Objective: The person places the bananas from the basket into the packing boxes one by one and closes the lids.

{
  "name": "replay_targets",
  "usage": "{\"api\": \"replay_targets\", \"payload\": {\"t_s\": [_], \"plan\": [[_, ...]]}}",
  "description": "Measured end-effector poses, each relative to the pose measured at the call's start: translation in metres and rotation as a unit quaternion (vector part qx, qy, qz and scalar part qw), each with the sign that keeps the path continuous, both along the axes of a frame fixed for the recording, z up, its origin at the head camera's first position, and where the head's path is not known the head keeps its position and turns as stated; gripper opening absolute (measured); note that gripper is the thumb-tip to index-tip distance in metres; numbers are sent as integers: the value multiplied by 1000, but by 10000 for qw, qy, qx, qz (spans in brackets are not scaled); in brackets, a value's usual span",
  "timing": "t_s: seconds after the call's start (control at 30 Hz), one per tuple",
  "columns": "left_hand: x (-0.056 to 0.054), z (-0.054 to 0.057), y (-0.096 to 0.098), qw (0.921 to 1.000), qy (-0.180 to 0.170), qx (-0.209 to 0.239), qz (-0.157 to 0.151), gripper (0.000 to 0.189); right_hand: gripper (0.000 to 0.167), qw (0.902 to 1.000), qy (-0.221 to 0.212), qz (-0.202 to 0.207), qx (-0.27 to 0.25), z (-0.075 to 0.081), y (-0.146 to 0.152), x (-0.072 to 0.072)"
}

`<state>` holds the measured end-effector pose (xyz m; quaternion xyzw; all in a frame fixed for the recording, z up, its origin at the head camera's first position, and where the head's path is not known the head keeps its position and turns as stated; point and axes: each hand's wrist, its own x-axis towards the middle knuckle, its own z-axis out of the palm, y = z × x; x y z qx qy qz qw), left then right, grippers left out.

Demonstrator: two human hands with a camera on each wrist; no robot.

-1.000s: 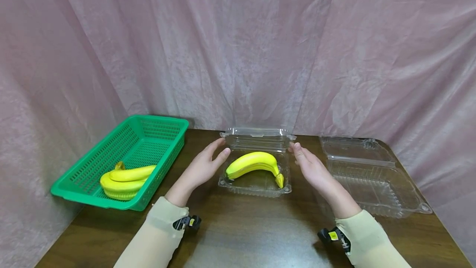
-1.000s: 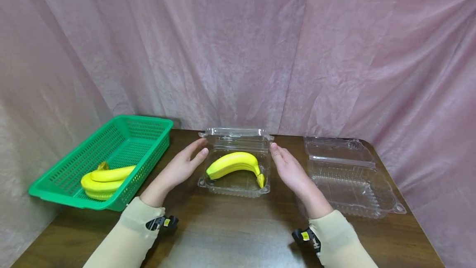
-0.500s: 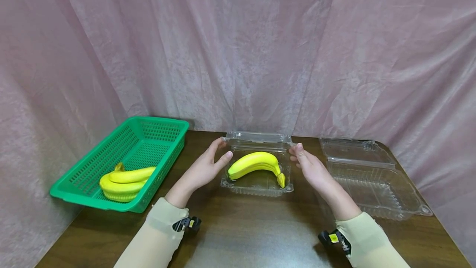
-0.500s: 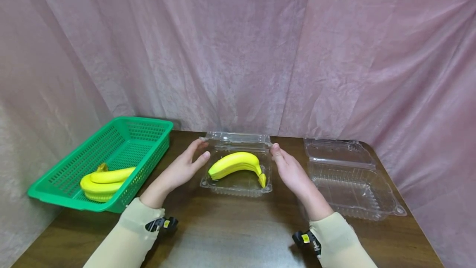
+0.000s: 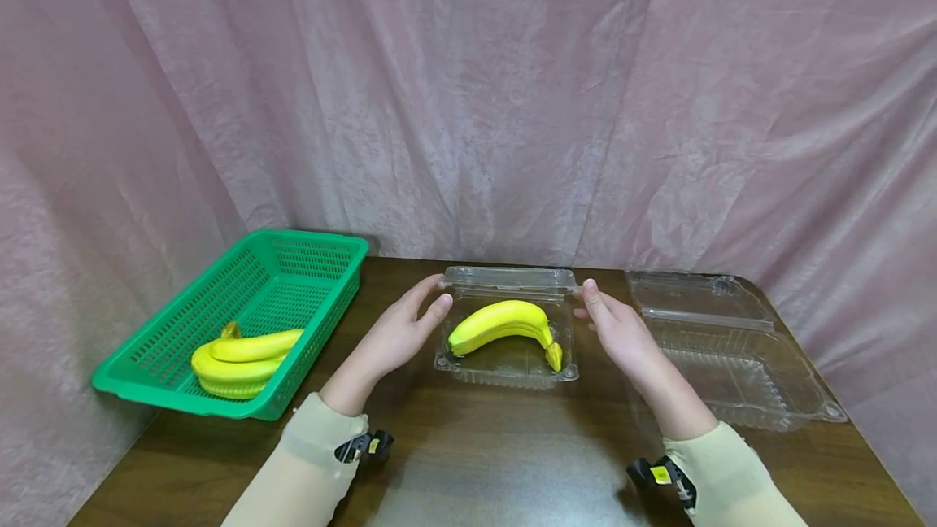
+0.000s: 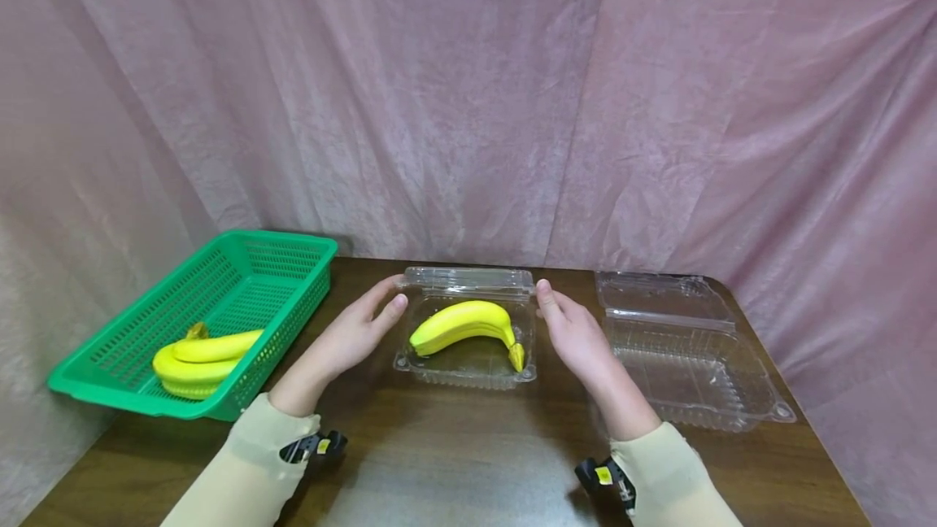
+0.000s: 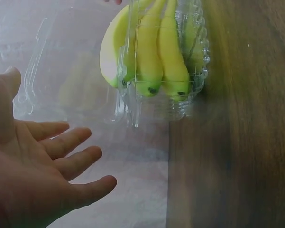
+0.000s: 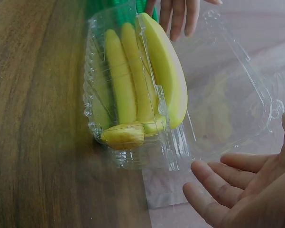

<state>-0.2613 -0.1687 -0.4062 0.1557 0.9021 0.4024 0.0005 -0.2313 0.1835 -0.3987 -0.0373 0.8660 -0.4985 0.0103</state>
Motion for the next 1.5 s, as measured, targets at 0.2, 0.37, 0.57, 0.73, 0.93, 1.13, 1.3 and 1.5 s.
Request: {"api": "replay_targets", "payload": {"t_s": [0.2, 0.37, 0.57, 0.73, 0.93, 1.13, 1.3, 1.5], "plan": [[2, 0, 3, 10000, -29, 53, 36, 73, 84, 9998, 149, -35, 131, 0, 0, 4], [5, 0, 5, 9999, -83, 32, 64, 75, 78, 9988, 279, 220, 341, -4, 1, 7], [8, -2, 6, 10000, -39, -27, 56, 75, 72, 9960, 479, 539, 520, -7, 2, 11], [11, -4, 5, 9999, 53, -113, 39, 75, 74, 9954, 386, 682, 545, -6, 0, 15], [16, -5, 7, 9998, -57, -158, 46, 78, 77, 9945, 319, 755, 652, -8, -2, 18], [16, -8, 8, 9998, -64, -170, -12, 78, 77, 9947, 227, 876, 482, -14, -1, 17], [15, -9, 8, 9998, -25, -149, -91, 77, 77, 9946, 251, 931, 383, -16, -2, 16], [14, -10, 8, 9998, -25, -186, -121, 79, 79, 9941, 241, 1002, 328, -16, -3, 16]]}}
